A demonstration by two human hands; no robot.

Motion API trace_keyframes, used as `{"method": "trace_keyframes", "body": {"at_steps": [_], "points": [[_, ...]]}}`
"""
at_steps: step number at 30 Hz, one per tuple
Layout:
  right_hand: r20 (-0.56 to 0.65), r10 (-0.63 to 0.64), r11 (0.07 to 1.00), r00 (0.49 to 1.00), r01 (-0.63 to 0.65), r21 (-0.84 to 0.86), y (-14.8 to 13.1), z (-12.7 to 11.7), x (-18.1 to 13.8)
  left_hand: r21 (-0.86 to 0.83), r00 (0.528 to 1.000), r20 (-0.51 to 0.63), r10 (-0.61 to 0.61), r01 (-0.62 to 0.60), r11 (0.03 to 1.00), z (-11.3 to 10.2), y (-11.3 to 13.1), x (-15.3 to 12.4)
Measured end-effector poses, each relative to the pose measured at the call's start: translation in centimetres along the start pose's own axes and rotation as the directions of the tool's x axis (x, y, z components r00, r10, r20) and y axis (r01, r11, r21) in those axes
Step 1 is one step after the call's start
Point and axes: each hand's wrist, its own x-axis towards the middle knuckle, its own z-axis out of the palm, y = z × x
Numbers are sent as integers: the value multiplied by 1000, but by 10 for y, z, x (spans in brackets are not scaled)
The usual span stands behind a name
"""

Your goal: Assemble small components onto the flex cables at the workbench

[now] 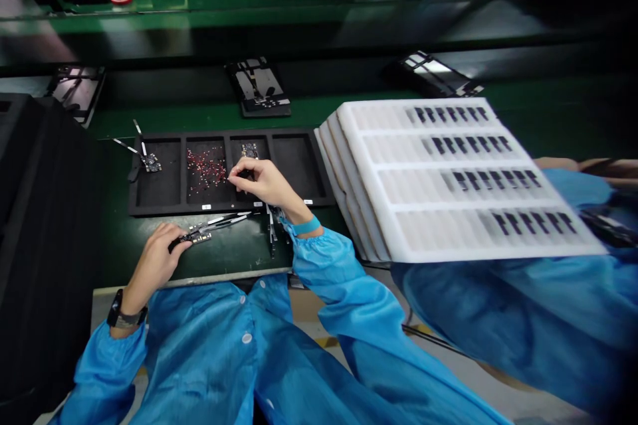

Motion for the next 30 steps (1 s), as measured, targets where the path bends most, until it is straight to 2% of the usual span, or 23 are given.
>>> {"method": "trace_keyframes", "body": {"at_steps": [5,10,15,18,20,22,26,30], "points": [[31,5,1000,1000,-5,5,-3,0,-4,-202,994,-53,-95,83,976,-18,0,0],[34,-25,997,999,27,-73,-2,0,-5,-169,989,126,-76,97,981,-23,-9,10],[23,-3,995,1000,5,-104,1,2,-5,-75,997,12,75,-74,994,-8,-14,9],[28,53,993,998,-50,-105,1,3,-5,-77,982,-46,184,-187,979,0,-15,2],[32,78,993,996,-75,-96,0,4,-5,-106,974,-89,210,-219,970,3,-16,-2],[41,95,992,995,-91,-90,-1,5,-5,-159,979,-133,155,-175,972,3,-18,-6],[58,119,991,991,-115,-74,-1,5,-5,-231,986,-162,-31,-7,973,4,-19,-8],[52,115,993,992,-114,-37,1,4,-4,-222,988,-149,27,-60,973,7,-14,-7]]}}
